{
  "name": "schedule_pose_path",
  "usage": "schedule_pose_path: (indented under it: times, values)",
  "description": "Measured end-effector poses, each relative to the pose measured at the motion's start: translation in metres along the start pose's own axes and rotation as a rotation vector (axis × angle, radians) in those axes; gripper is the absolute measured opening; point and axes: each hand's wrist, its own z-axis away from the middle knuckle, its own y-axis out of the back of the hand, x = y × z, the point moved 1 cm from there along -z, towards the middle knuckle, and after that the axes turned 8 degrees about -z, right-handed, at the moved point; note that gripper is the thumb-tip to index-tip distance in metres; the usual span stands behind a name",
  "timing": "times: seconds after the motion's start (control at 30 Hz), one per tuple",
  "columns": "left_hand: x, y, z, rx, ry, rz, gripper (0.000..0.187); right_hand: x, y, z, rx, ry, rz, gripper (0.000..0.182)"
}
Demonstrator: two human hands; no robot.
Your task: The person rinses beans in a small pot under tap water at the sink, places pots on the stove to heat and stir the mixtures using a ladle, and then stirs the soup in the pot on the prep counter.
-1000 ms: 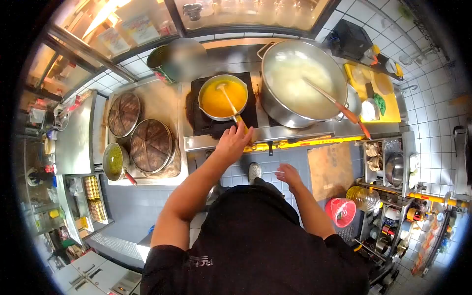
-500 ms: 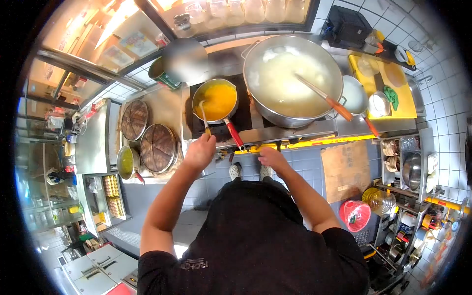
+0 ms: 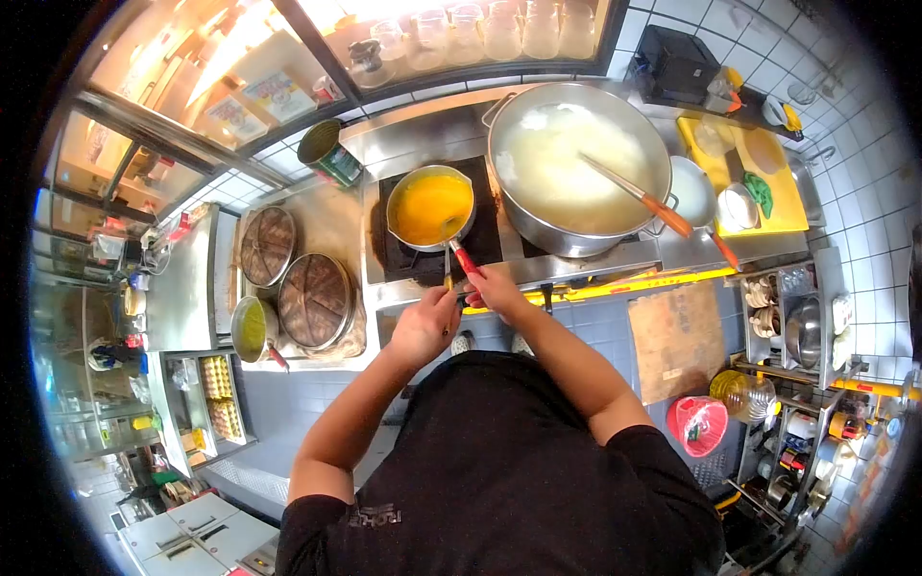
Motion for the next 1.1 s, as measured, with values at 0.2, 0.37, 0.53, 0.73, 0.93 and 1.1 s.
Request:
schedule_pose_path:
  times: [0.2,0.37,0.53,0.73,0.93,1.1]
  values:
    - [-0.027,-0.016,-0.027,0.029,-0.161,0.0,0.033,0.005,0.002,-0.003,0.009,0.048,0.073,0.026]
    - [-0.072,-0.023,-0.043,-0.058,-0.186,-0.097,0.03,0.001,-0.003,0.002,0.046,0.073,0.13,0.026]
    - [-0.113,-0.011,-0.044,-0.123,-0.23,-0.193,0.03,0.003,-0.005,0.002,0.07,0.071,0.128,0.027]
    - [-0.124,0.016,-0.019,-0.248,-0.255,-0.324,0.023,0.009,-0.01,0.002,0.099,0.061,0.135,0.026]
    - [-0.09,0.043,-0.002,-0.266,-0.133,-0.208,0.023,0.007,-0.015,0.005,0.131,0.066,0.136,0.025]
    - [-0.062,0.051,0.002,-0.122,-0.08,-0.081,0.014,0.005,-0.016,0.006,0.136,0.051,0.145,0.026]
